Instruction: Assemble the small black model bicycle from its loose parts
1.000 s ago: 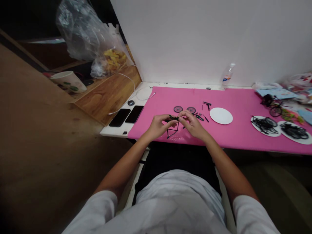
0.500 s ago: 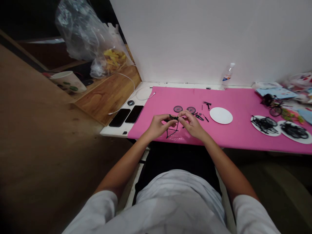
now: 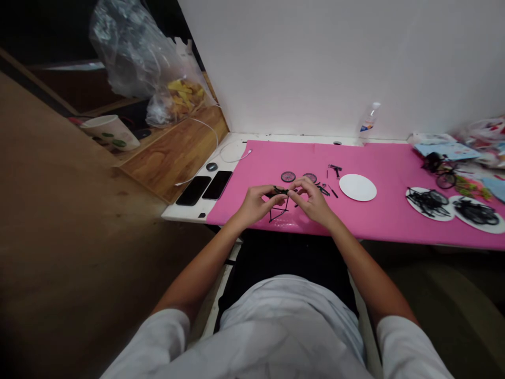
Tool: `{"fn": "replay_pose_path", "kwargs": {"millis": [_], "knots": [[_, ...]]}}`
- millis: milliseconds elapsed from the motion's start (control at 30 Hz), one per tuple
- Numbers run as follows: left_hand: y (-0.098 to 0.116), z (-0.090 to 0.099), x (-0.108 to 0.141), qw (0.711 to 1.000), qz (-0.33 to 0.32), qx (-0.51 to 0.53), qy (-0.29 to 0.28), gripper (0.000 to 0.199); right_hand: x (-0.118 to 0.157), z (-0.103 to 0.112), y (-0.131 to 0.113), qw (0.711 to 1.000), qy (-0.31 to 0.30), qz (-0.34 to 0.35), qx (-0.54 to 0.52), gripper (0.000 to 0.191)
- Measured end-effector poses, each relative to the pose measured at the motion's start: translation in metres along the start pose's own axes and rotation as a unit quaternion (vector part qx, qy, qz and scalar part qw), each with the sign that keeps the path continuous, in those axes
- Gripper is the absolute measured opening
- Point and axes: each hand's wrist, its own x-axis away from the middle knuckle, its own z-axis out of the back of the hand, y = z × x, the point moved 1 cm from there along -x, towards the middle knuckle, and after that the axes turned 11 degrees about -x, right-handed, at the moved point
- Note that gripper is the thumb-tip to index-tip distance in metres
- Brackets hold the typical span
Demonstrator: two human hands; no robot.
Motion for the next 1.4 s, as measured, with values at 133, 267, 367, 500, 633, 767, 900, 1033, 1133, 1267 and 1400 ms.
{"fn": "replay_pose_path", "kwargs": {"millis": [133,267,367,500,633,767,900,1033,1133,1267,1400], "knots": [[-0.002,-0.001,0.0,1.0,0.0,-0.002,0.003,0.034,0.001,0.002,0.002,1.0,0.015,0.003,0.004,0.029],[-0.003,-0.002,0.0,1.0,0.003,0.01,0.0,0.037,0.001,0.002,0.006,1.0,0.021,-0.016,-0.014,0.03],[-0.003,-0.004,-0.001,0.999,0.011,0.034,0.0,0.038,0.001,0.002,0.007,0.999,0.024,-0.02,-0.016,0.032],[-0.003,-0.005,-0.002,0.998,0.021,0.052,0.001,0.038,0.0,0.001,0.007,0.999,0.024,-0.012,-0.02,0.031],[-0.005,-0.006,-0.002,0.999,0.02,0.048,-0.002,0.035,0.0,0.001,0.01,0.999,0.025,-0.02,-0.033,0.031],[-0.007,-0.006,-0.001,0.999,0.008,0.033,-0.004,0.035,-0.001,0.002,0.013,0.998,0.019,-0.049,-0.045,0.034],[-0.009,-0.006,-0.002,1.0,-0.009,0.009,-0.011,0.033,-0.001,0.004,0.013,0.997,0.008,-0.068,-0.046,0.035],[-0.009,-0.006,-0.002,1.0,-0.024,-0.013,-0.014,0.029,-0.001,0.006,0.014,0.995,0.002,-0.084,-0.048,0.034],[-0.008,-0.005,-0.002,0.999,-0.033,-0.027,-0.021,0.026,0.0,0.008,0.015,0.994,-0.003,-0.092,-0.054,0.033],[-0.006,-0.004,-0.003,0.998,-0.037,-0.046,-0.031,0.023,0.0,0.009,0.016,0.993,-0.006,-0.104,-0.057,0.033],[-0.006,-0.003,-0.003,0.997,-0.037,-0.057,-0.037,0.02,0.0,0.01,0.018,0.991,-0.014,-0.115,-0.063,0.033]]}}
